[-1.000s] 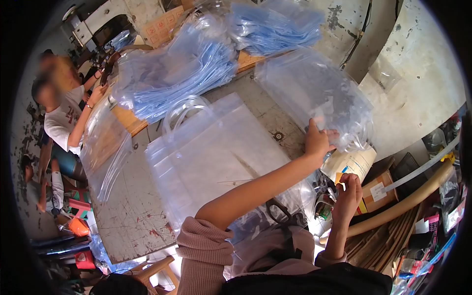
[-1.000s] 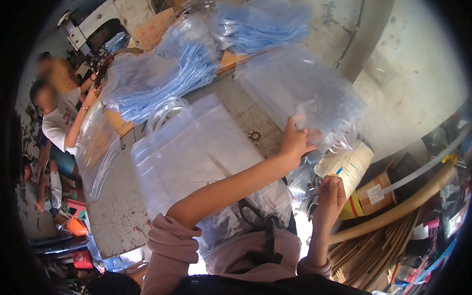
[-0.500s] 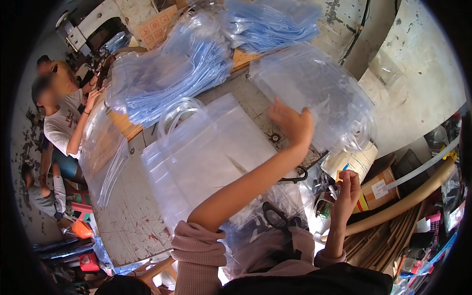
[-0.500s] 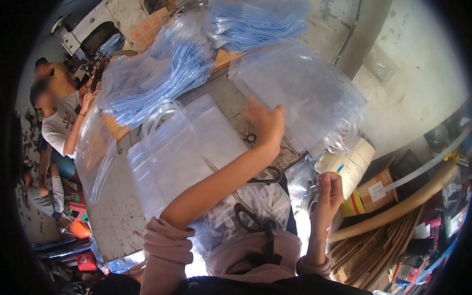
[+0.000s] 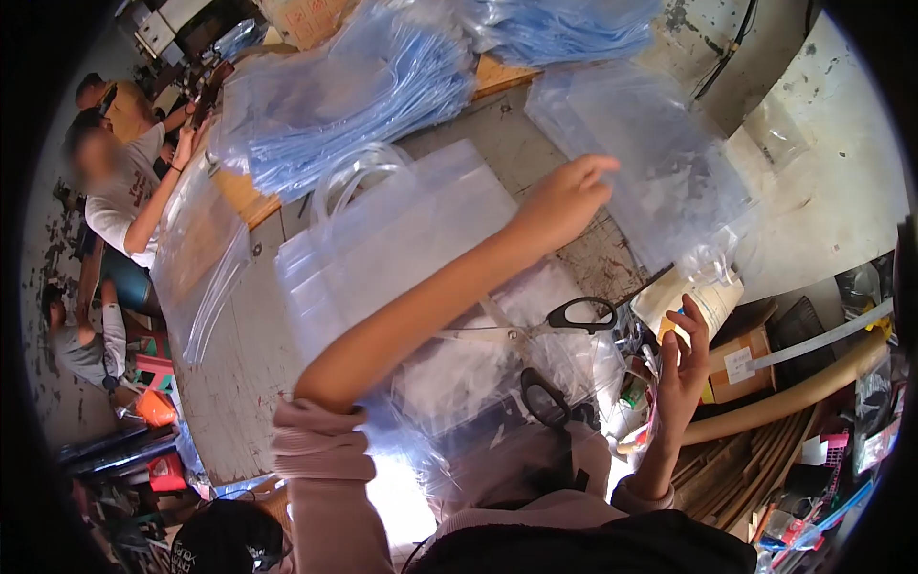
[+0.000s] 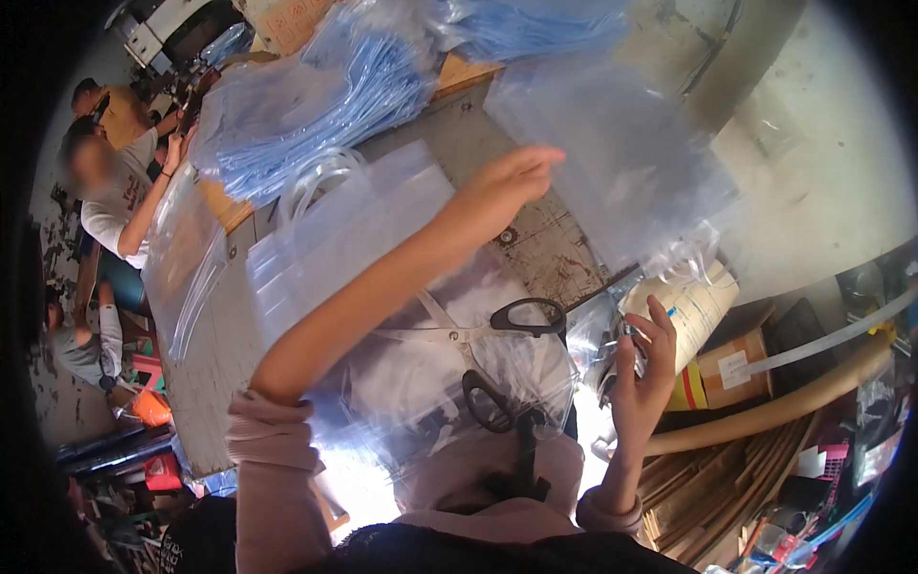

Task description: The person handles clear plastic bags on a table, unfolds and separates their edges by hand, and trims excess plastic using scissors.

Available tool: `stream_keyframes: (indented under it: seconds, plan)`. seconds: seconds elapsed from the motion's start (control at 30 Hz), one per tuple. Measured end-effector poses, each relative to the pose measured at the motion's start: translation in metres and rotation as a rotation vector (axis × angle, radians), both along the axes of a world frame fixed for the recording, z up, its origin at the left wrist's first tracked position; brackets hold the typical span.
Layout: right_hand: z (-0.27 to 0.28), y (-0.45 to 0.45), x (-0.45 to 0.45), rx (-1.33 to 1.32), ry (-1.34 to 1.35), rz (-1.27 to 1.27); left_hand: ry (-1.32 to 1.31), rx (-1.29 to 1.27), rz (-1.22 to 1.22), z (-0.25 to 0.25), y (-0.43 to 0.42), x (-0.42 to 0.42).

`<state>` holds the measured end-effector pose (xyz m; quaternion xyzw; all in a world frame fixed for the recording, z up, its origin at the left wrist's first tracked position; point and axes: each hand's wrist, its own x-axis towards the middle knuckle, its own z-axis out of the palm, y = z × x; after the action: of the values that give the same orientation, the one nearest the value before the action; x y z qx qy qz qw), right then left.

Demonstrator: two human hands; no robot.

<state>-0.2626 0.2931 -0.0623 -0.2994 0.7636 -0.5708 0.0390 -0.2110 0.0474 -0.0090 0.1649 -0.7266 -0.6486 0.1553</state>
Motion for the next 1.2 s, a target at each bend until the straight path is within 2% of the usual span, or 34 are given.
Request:
stream_keyframes:
  seconds: [0.03,0.1,0.13,0.17,0.2,0.27,0.3,0.37,0.47,0.53,0.67,0.73,0.87,1.03,1.13,1.17,1.2]
  plan:
    - [0.000,0.001,0.001,-0.002,0.083,0.003,0.049,-0.137,-0.120,-0.001,-0.001,0.023]
    - [0.010,-0.001,0.011,0.070,0.070,0.040,-0.050,-0.453,-0.286,0.016,0.003,0.076]
    - [0.017,-0.001,0.016,0.141,0.062,0.074,-0.094,-0.679,-0.320,0.008,0.004,0.098]
    - [0.022,0.001,0.014,0.278,0.250,0.185,-0.137,-0.904,-0.357,-0.001,0.007,0.118]
    - [0.029,-0.004,0.019,0.280,0.238,0.183,-0.145,-0.899,-0.366,-0.002,0.013,0.135]
    - [0.040,-0.024,0.032,0.289,0.545,0.442,-0.274,-1.036,-0.264,-0.003,0.025,0.163]
    - [0.042,-0.035,0.040,0.294,0.535,0.444,-0.335,-1.041,-0.228,-0.008,0.027,0.173]
    - [0.045,-0.052,0.052,0.512,0.699,0.537,-0.355,-1.043,-0.170,-0.018,0.032,0.190]
    - [0.037,-0.064,0.038,0.511,0.558,0.582,-0.377,-1.061,-0.060,-0.032,0.029,0.204]
    - [0.038,-0.072,0.030,0.531,0.597,0.545,-0.383,-1.062,0.008,-0.036,0.028,0.206]
    - [0.025,-0.083,0.009,0.427,0.500,0.428,-0.447,-1.119,-0.016,-0.036,0.019,0.200]
    - [0.017,-0.089,-0.006,0.381,0.612,0.157,-0.490,-1.182,-0.026,-0.035,0.014,0.197]
    - [0.011,-0.092,-0.029,0.357,0.511,0.111,-0.522,-1.167,0.018,-0.035,0.005,0.196]
    - [0.004,-0.089,-0.034,0.309,0.624,0.126,-0.500,-1.180,0.053,-0.035,-0.006,0.194]
    - [0.008,-0.085,-0.030,0.302,0.567,0.165,-0.505,-1.207,0.081,-0.032,-0.001,0.198]
    - [0.010,-0.083,-0.029,0.325,0.692,0.156,-0.503,-1.244,0.094,-0.032,0.002,0.200]
    - [0.012,-0.079,-0.026,0.325,0.684,0.163,-0.499,-1.280,0.106,-0.031,0.005,0.203]
